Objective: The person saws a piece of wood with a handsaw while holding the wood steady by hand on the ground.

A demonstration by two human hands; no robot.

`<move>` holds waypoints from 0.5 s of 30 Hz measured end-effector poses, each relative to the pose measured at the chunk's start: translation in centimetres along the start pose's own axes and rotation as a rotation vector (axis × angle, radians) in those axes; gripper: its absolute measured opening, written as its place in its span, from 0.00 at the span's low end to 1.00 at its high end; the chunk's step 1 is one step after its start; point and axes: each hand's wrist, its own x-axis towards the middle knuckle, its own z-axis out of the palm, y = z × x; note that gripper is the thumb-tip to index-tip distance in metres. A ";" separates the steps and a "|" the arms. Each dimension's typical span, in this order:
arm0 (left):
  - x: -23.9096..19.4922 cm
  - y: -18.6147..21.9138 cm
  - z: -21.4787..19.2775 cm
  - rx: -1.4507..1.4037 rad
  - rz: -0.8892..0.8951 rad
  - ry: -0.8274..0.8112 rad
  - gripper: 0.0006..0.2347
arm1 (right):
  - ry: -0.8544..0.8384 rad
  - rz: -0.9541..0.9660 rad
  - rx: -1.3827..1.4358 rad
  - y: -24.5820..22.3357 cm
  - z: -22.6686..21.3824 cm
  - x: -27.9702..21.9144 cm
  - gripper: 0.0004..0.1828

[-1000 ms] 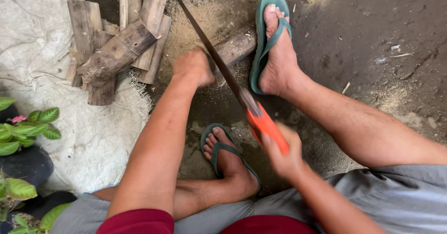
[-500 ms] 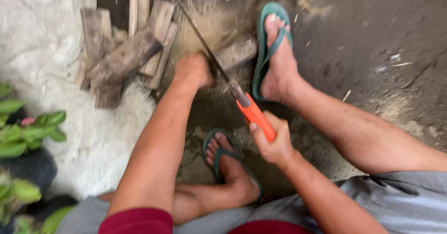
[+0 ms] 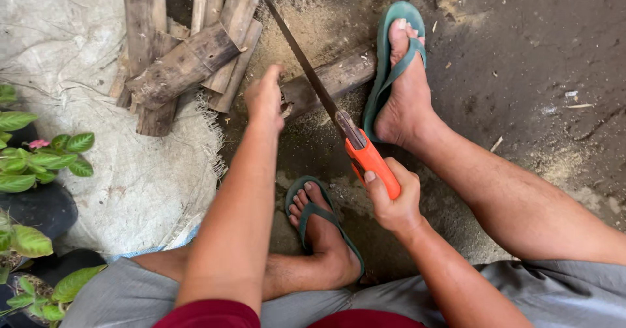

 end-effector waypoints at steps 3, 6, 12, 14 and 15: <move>-0.2 -0.5 -0.6 -0.125 -0.101 -0.024 0.26 | 0.000 -0.034 -0.013 -0.1 -0.2 0.1 0.12; -0.2 -1.2 -0.2 0.109 0.012 -0.012 0.31 | -0.002 -0.010 -0.045 -0.3 -0.1 0.3 0.13; 0.6 -3.9 2.2 0.325 0.285 0.217 0.27 | -0.006 0.093 0.060 -0.3 1.1 0.1 0.13; 0.4 -5.2 1.9 0.356 0.317 0.246 0.24 | -0.017 0.103 0.076 0.2 1.1 -2.1 0.13; 1.0 -4.6 2.4 0.368 0.370 0.274 0.23 | -0.016 0.059 0.064 0.3 0.9 -3.0 0.14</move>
